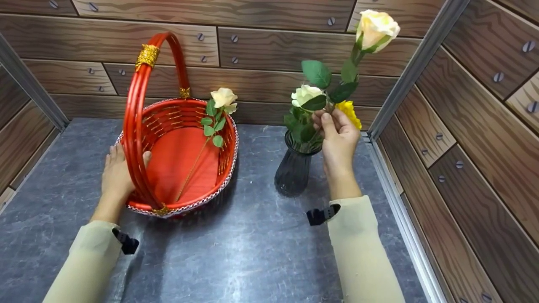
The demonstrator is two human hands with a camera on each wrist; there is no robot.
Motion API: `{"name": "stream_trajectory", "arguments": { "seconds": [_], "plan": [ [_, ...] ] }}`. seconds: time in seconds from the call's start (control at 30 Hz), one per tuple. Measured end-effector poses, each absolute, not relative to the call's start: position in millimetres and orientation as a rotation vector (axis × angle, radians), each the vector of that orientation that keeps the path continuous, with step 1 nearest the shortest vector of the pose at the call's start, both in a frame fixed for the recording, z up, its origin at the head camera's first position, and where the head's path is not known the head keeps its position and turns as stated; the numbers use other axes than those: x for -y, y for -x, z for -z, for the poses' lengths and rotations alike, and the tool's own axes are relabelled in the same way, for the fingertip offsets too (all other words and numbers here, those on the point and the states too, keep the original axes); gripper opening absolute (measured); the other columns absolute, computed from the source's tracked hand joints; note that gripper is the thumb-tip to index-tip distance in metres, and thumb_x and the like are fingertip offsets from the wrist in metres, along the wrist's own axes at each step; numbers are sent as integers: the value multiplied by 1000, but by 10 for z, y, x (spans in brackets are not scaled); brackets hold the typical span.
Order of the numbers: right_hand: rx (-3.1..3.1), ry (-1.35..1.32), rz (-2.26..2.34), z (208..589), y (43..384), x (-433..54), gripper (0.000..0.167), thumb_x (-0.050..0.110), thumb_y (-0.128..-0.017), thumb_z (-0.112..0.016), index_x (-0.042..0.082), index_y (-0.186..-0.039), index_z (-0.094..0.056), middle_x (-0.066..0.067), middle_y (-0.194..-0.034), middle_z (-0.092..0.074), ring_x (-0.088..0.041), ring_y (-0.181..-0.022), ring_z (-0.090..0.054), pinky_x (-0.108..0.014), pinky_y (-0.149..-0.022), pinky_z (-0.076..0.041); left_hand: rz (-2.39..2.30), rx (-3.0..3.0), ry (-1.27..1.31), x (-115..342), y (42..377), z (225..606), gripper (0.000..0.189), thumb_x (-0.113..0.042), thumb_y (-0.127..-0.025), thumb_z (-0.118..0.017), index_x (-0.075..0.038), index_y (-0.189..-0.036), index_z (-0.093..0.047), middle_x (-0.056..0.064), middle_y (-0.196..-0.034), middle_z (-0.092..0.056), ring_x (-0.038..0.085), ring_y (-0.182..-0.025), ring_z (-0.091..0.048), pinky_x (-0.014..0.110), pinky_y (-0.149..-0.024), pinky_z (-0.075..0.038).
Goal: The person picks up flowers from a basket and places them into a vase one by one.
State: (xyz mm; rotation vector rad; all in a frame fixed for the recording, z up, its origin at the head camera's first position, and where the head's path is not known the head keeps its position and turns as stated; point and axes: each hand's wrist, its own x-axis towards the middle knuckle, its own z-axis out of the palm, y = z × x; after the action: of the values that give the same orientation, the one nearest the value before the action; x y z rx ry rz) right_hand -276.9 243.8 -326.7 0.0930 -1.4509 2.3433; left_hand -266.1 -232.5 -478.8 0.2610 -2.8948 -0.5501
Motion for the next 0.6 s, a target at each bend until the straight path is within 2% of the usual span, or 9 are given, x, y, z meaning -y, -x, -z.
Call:
{"name": "stream_trajectory", "arguments": {
  "seconds": [0.37, 0.6],
  "plan": [
    [1547, 32, -2327, 3428, 2807, -2455, 17, 10, -99, -60, -3, -108, -68, -14, -94, -75, -23, -89, -73, -29, -78, -59, 558, 2901, -264, 2327, 2658, 4775, 93, -64, -102, -20, 14, -153, -15, 34, -160, -7, 48, -150, 0, 53, -124, 1],
    [1631, 91, -2311, 3532, 2811, -2472, 17, 14, -101, -59, 0, -109, -65, -9, -96, -77, -21, -91, -73, -29, -81, -60, 548, 2895, -267, 2329, 2655, 4790, 92, -64, -102, -21, 14, -152, -17, 35, -160, -9, 48, -150, -2, 54, -124, -1]
  ]
}}
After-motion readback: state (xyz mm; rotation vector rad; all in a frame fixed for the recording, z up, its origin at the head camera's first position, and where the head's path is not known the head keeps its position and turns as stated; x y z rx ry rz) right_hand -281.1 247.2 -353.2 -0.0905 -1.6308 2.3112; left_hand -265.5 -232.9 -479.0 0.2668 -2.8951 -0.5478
